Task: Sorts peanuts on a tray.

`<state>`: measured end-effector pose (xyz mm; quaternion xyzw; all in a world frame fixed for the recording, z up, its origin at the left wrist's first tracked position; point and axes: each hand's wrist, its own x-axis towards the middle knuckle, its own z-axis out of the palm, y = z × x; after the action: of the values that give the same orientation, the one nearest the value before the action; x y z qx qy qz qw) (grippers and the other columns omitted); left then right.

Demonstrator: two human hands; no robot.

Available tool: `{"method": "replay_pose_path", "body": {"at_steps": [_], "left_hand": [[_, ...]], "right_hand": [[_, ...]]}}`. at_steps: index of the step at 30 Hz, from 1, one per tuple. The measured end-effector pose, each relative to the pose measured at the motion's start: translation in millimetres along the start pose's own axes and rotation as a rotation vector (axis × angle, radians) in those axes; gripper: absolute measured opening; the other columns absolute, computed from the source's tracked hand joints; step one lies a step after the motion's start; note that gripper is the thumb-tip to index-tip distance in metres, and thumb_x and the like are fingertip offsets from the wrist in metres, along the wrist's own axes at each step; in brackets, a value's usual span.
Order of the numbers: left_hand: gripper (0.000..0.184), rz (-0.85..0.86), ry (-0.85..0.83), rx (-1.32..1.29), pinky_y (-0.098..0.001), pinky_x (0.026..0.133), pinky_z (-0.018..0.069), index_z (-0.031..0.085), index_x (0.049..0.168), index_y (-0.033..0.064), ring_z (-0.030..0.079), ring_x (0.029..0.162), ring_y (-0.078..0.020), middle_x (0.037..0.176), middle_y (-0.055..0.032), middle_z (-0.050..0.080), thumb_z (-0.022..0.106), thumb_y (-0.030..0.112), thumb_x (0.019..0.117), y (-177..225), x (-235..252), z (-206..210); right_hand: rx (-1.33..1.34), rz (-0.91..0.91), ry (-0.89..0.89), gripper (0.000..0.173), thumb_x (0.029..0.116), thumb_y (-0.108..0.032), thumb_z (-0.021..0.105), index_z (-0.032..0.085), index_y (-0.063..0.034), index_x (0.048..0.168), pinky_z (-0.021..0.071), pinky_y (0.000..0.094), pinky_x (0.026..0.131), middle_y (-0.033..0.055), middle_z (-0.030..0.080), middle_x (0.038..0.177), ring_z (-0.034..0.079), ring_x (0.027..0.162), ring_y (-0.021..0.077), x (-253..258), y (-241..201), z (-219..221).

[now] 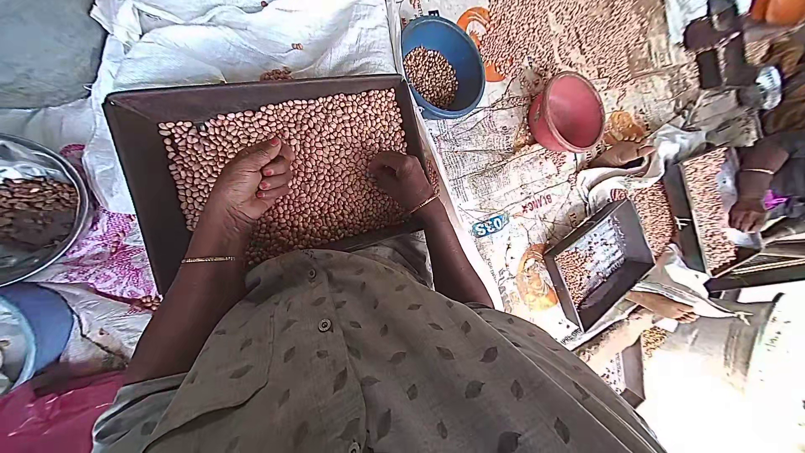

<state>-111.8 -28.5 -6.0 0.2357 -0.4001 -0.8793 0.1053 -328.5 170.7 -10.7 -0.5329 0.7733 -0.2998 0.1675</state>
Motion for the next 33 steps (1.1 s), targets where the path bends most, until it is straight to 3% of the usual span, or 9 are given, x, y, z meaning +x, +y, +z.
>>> {"method": "replay_pose_path", "body": {"at_steps": [4, 7, 11, 13, 18, 20, 23, 27, 33], "left_hand": [[0.034, 0.1, 0.128, -0.043, -0.0095, 0.039, 0.0264, 0.06, 0.097, 0.017, 0.031, 0.042, 0.004, 0.06, 0.0128, 0.041, 0.03, 0.023, 0.112, 7.0, 0.5, -11.4], [0.035, 0.132, 0.151, -0.068, -0.009, 0.039, 0.0276, 0.061, 0.099, 0.0169, 0.033, 0.043, 0.0043, 0.061, 0.0128, 0.043, 0.029, 0.023, 0.1121, 7.9, -0.5, -16.8], [0.035, 0.144, 0.179, -0.072, -0.0093, 0.039, 0.0271, 0.061, 0.099, 0.0161, 0.032, 0.042, 0.0039, 0.061, 0.0124, 0.042, 0.029, 0.022, 0.1122, 8.3, -1.3, -18.0], [0.035, 0.141, 0.174, -0.064, -0.0092, 0.039, 0.0262, 0.06, 0.098, 0.0171, 0.031, 0.042, 0.004, 0.06, 0.0128, 0.041, 0.028, 0.022, 0.1121, 8.1, -0.8, -18.5], [0.036, 0.152, 0.136, -0.064, -0.0093, 0.039, 0.0267, 0.061, 0.099, 0.0176, 0.031, 0.042, 0.0041, 0.061, 0.0129, 0.042, 0.028, 0.022, 0.1118, 7.0, 0.0, -19.2], [0.036, 0.16, 0.13, -0.067, -0.0092, 0.039, 0.0271, 0.061, 0.099, 0.0176, 0.032, 0.042, 0.0041, 0.061, 0.013, 0.042, 0.028, 0.022, 0.1118, 6.6, 0.0, -19.8], [0.037, 0.166, 0.132, -0.069, -0.0095, 0.039, 0.0272, 0.062, 0.1, 0.017, 0.032, 0.042, 0.0038, 0.06, 0.0129, 0.042, 0.028, 0.023, 0.1118, 6.4, 0.6, -21.2], [0.035, 0.153, 0.153, -0.054, -0.0093, 0.039, 0.0273, 0.06, 0.099, 0.0173, 0.032, 0.042, 0.0043, 0.061, 0.0128, 0.042, 0.028, 0.022, 0.1118, 7.2, -0.1, -18.8], [0.038, 0.113, 0.152, 0.003, -0.0099, 0.039, 0.0287, 0.063, 0.101, 0.0156, 0.034, 0.043, 0.0034, 0.063, 0.0123, 0.045, 0.028, 0.026, 0.1122, 5.5, 1.3, -12.3]], "right_hand": [[0.003, -0.034, 0.033, 0.022, 0.0973, -0.002, 0.056, 0.073, 0.0023, 0.11, 0.0579, 0.0489, 0.087, 0.019, 0.073, 0.108, 0.073, 0.097, 0.0315, 4.1, -11.1, 9.6], [-0.076, -0.061, -0.08, 0.027, 0.0974, -0.001, 0.056, 0.073, -0.0009, 0.118, 0.058, 0.052, 0.088, 0.0205, 0.071, 0.117, 0.072, 0.103, 0.0352, 4.4, -28.8, 19.3], [0.111, -0.256, -0.308, 0.017, 0.0957, 0.004, 0.058, 0.074, 0.0042, 0.101, 0.0577, 0.048, 0.085, 0.0195, 0.072, 0.101, 0.071, 0.094, 0.0322, 0.4, -32.6, 26.4], [0.146, -0.249, -0.239, 0.018, 0.0952, 0.004, 0.057, 0.073, 0.006, 0.101, 0.058, 0.046, 0.086, 0.0197, 0.073, 0.1, 0.072, 0.092, 0.0306, 2.9, -25.4, 19.7], [-0.109, 0.027, 0.215, 0.022, 0.0975, 0.0, 0.055, 0.073, 0.0036, 0.108, 0.0579, 0.0474, 0.087, 0.0202, 0.073, 0.107, 0.072, 0.095, 0.0327, 24.1, -8.3, -19.8], [-0.168, 0.092, 0.283, 0.022, 0.098, -0.002, 0.055, 0.073, 0.0015, 0.109, 0.0579, 0.0484, 0.084, 0.0194, 0.073, 0.108, 0.072, 0.094, 0.0329, 32.7, -3.3, -28.1], [-0.126, 0.045, 0.23, 0.019, 0.096, -0.002, 0.059, 0.076, 0.0, 0.105, 0.0582, 0.0445, 0.084, 0.0189, 0.073, 0.104, 0.072, 0.092, 0.0303, 40.0, 0.9, -21.9], [-0.282, 0.11, 0.02, 0.024, 0.0981, -0.009, 0.06, 0.075, -0.0078, 0.117, 0.0567, 0.0507, 0.087, 0.0192, 0.067, 0.119, 0.069, 0.104, 0.0346, 41.5, -9.0, -4.3], [-0.359, 0.119, 0.035, 0.022, 0.0989, -0.013, 0.058, 0.074, -0.006, 0.113, 0.0569, 0.0533, 0.08, 0.0196, 0.067, 0.116, 0.07, 0.101, 0.0363, 39.4, -9.5, -0.1]]}}
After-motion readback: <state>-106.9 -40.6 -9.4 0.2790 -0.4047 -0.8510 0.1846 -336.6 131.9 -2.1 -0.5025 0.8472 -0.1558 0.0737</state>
